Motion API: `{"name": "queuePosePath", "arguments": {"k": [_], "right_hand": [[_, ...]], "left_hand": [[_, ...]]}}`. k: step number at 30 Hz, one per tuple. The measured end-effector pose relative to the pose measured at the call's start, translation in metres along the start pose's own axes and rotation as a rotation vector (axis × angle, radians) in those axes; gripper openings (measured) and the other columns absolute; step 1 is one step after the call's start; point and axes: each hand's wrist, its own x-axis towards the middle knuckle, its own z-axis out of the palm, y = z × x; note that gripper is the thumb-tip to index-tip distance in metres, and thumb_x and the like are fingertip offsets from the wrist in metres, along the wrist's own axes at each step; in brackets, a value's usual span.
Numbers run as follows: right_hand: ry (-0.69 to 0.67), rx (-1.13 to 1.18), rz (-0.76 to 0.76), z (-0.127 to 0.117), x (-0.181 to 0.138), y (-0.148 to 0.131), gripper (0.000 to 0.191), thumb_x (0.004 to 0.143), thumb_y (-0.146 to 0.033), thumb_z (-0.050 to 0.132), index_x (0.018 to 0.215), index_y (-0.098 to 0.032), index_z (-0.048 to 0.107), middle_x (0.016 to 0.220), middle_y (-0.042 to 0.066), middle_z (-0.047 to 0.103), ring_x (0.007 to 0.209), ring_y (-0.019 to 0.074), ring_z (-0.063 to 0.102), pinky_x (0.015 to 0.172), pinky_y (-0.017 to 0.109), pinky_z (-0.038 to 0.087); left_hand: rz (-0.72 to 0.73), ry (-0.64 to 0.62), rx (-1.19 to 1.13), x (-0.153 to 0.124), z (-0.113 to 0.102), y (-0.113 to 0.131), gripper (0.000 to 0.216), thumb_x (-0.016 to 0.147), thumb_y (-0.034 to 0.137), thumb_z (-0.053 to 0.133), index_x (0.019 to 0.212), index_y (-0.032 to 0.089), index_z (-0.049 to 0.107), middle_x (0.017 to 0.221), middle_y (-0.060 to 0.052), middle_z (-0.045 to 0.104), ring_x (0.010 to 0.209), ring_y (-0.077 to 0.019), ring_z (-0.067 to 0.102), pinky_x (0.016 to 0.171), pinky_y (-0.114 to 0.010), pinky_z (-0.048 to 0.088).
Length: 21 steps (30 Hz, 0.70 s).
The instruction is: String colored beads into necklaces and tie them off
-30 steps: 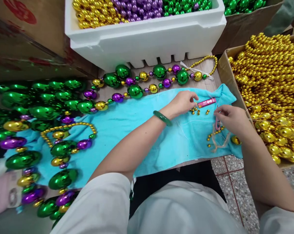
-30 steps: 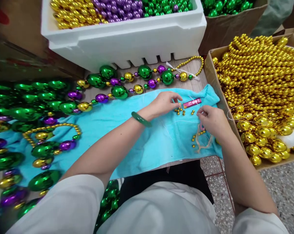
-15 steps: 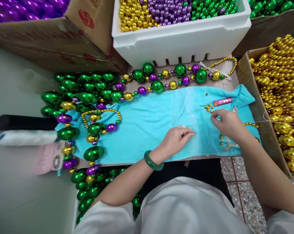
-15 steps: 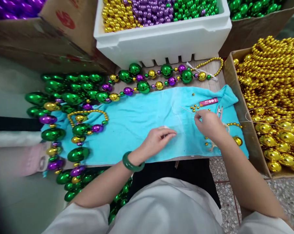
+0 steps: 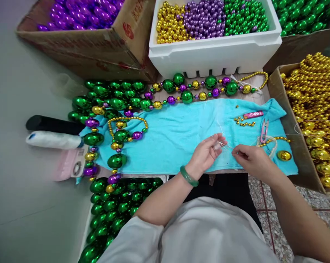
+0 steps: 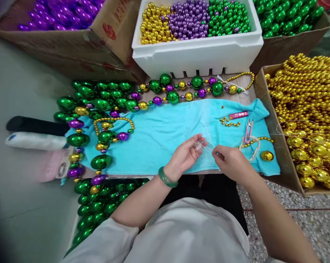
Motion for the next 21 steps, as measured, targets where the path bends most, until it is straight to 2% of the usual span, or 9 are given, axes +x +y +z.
{"name": "queuePosePath", "arguments": {"k": [4,7,9,12,15,18,21], "right_hand": [[0.054,0.015,0.091,0.0,-0.006,0.01,0.02,0.086,-0.034,0.052,0.082,-0.022,0.066,0.058,-0.001,0.055,0.052,0.014,0.049,0.052,0.026,0.037],[0.081,0.022,0.18,-0.015,-0.009,0.024,0.022,0.082,-0.041,0.058,0.085,-0.023,0.069,0.061,0.0,0.058,0.055,0.016,0.051,0.053,0.028,0.038],[0.175,0.033,0.25,-0.037,-0.012,0.035,0.02,0.078,-0.042,0.063,0.083,-0.024,0.07,0.069,0.002,0.064,0.062,0.0185,0.056,0.059,0.03,0.042],[0.412,0.06,0.327,-0.085,-0.019,0.045,0.012,0.075,-0.035,0.067,0.078,-0.024,0.069,0.08,0.005,0.069,0.073,0.0204,0.059,0.068,0.033,0.045],[0.596,0.082,0.335,-0.129,-0.024,0.046,0.007,0.076,-0.028,0.069,0.078,-0.021,0.068,0.074,0.004,0.064,0.064,0.0156,0.052,0.061,0.031,0.039],[0.612,0.116,0.317,-0.152,-0.016,0.046,0.01,0.077,-0.027,0.069,0.079,-0.018,0.067,0.061,0.0,0.052,0.054,0.0103,0.039,0.053,0.029,0.029],[0.558,0.151,0.306,-0.152,0.003,0.05,0.008,0.076,-0.023,0.069,0.077,-0.015,0.067,0.061,-0.001,0.053,0.055,0.0094,0.041,0.057,0.028,0.034]], "left_hand": [[0.095,0.05,-0.044,-0.009,-0.011,0.014,0.017,0.093,0.024,0.056,0.093,0.015,0.07,0.085,-0.003,0.068,0.076,-0.0081,0.067,0.067,-0.017,0.055],[0.185,0.06,-0.036,-0.019,-0.017,0.028,0.017,0.094,0.023,0.054,0.092,0.017,0.069,0.074,0.0,0.064,0.067,-0.0057,0.064,0.067,-0.016,0.055],[0.291,0.086,-0.021,-0.029,-0.02,0.043,0.017,0.094,0.021,0.053,0.089,0.019,0.069,0.07,0.002,0.063,0.063,-0.0039,0.062,0.063,-0.014,0.054],[0.439,0.128,-0.004,-0.043,-0.025,0.07,0.021,0.096,0.021,0.052,0.083,0.023,0.069,0.063,0.004,0.06,0.059,-0.0029,0.059,0.057,-0.011,0.052],[0.535,0.177,-0.021,-0.053,-0.028,0.093,0.034,0.1,0.021,0.042,0.078,0.023,0.067,0.056,0.006,0.057,0.054,-0.0019,0.055,0.052,-0.009,0.051],[0.598,0.239,-0.033,-0.061,-0.034,0.11,0.046,0.103,0.021,0.03,0.074,0.024,0.065,0.05,0.01,0.057,0.051,0.0003,0.051,0.05,-0.007,0.05],[0.701,0.268,-0.056,-0.067,-0.049,0.125,0.043,0.104,0.024,0.032,0.076,0.023,0.064,0.049,0.011,0.057,0.05,0.0013,0.05,0.048,-0.007,0.05]]}}
